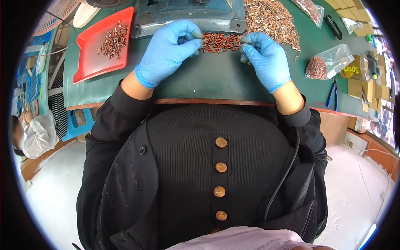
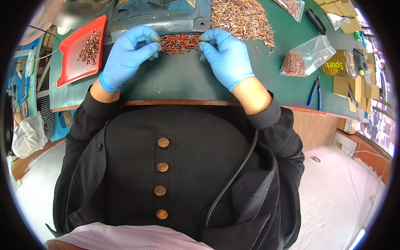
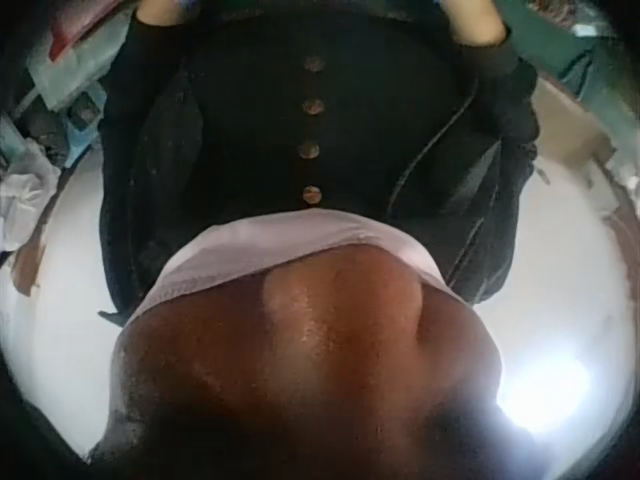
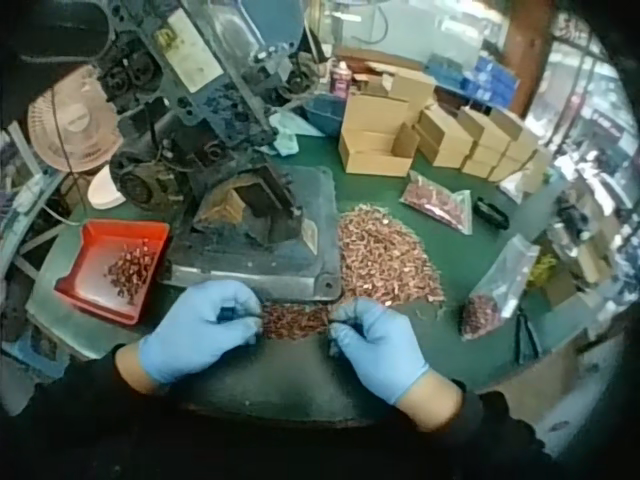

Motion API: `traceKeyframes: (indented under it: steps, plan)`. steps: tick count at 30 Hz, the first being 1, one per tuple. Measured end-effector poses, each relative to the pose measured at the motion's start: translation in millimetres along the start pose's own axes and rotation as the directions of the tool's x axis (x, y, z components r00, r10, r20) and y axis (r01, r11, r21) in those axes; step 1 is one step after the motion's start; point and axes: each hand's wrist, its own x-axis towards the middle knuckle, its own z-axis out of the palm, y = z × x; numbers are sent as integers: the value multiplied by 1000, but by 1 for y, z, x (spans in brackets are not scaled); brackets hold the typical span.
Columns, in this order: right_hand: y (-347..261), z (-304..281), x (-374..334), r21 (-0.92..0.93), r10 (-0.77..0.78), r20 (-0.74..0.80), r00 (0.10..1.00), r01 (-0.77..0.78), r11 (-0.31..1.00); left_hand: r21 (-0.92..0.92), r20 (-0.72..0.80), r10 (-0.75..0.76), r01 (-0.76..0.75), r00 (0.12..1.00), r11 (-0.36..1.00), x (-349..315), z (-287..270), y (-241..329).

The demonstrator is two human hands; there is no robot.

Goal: The recorder is inspecting and sorting small electronic components at a manual assembly station.

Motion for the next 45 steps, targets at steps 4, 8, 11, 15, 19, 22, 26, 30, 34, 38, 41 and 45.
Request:
traceKeyframes:
  steps: [4,8,11,15,19,22,26,30,34,38,41,45]
  plan:
    - [-7,4,-1,30,6,25,1000,-6,1000,-73,20,-11,12,1000,997,-4,4,3]
    - [-11,7,1,37,-24,14,1000,23,999,-89,96,-45,54,994,995,-7,4,4]
    - [-14,10,2,92,-37,-1,999,37,995,-180,110,-51,71,993,981,-8,3,5]
    - [-22,16,4,173,-33,11,999,30,984,-355,96,-71,101,993,929,-7,5,9]
    - [-31,24,4,255,-39,54,998,24,967,-382,32,-27,37,999,923,-7,9,13]
    - [-34,27,5,301,-30,90,996,1,954,-424,58,-3,28,998,905,-7,10,16]
    - [-36,31,7,494,-2,85,996,-41,868,-452,-37,44,-56,998,890,-7,12,17]
    - [-41,34,8,631,61,126,990,-128,765,-466,-120,128,-169,985,868,-8,16,15]
    - [-46,37,10,632,72,136,988,-143,762,-492,-135,124,-175,983,853,-10,18,14]
    - [-48,40,10,520,3,66,998,-37,854,-368,-176,120,-179,977,912,-11,19,15]
    - [-47,44,12,449,-51,16,999,38,893,-312,-186,108,-164,976,936,-11,17,16]
    - [-47,44,18,405,-66,-17,998,67,912,-216,-188,44,-85,981,973,-11,12,18]
